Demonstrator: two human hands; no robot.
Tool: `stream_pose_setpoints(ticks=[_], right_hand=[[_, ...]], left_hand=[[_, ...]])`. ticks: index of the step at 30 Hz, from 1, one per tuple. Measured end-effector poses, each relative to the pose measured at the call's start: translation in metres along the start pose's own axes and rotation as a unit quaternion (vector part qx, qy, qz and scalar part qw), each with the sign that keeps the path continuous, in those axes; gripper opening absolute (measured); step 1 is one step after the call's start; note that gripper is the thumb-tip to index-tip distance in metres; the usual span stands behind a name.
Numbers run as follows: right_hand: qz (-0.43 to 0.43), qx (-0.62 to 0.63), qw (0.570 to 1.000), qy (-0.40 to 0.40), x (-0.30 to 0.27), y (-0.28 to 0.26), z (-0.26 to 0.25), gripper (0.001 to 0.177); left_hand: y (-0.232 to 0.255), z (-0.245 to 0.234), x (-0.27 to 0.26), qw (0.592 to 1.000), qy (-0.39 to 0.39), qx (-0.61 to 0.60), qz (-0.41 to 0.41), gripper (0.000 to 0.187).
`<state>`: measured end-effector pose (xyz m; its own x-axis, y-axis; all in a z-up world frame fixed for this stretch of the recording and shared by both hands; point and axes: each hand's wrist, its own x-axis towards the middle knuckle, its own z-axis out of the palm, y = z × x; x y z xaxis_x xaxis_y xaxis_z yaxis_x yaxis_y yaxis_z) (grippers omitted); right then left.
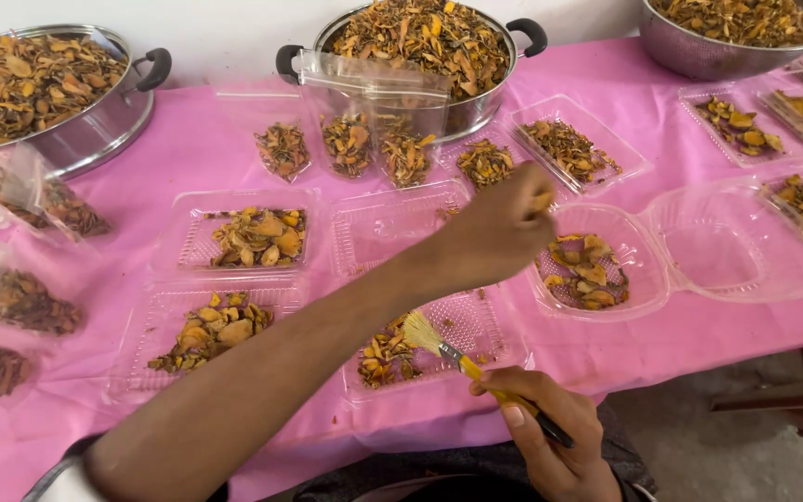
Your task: Sorting and cleaning dried tea leaves by hand and using a brush to remove debris and organize pieces into containers.
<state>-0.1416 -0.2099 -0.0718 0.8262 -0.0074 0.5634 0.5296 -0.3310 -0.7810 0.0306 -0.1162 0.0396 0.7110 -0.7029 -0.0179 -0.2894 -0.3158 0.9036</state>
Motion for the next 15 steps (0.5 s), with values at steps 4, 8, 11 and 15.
stream_pose_setpoints(ticks=[4, 8, 11, 15], right_hand=[[-0.032, 0.004, 0.999, 0.002, 0.0, 0.01, 0.0, 0.029], [-0.029, 0.017, 0.999, 0.01, -0.001, 0.011, -0.004, 0.03], [-0.029, -0.002, 0.999, 0.031, 0.0, 0.011, -0.013, 0.031], [-0.033, -0.047, 0.996, 0.073, 0.0, 0.013, -0.026, 0.03]], left_hand=[[0.004, 0.032, 0.037, 0.997, -0.063, 0.043, -0.002, 0.021], [-0.037, 0.041, 0.057, 0.982, -0.132, 0.124, 0.06, 0.027], [-0.036, 0.014, 0.029, 0.976, -0.125, 0.168, 0.053, 0.032], [-0.038, -0.032, -0.047, 0.976, -0.068, 0.209, 0.016, 0.017]])
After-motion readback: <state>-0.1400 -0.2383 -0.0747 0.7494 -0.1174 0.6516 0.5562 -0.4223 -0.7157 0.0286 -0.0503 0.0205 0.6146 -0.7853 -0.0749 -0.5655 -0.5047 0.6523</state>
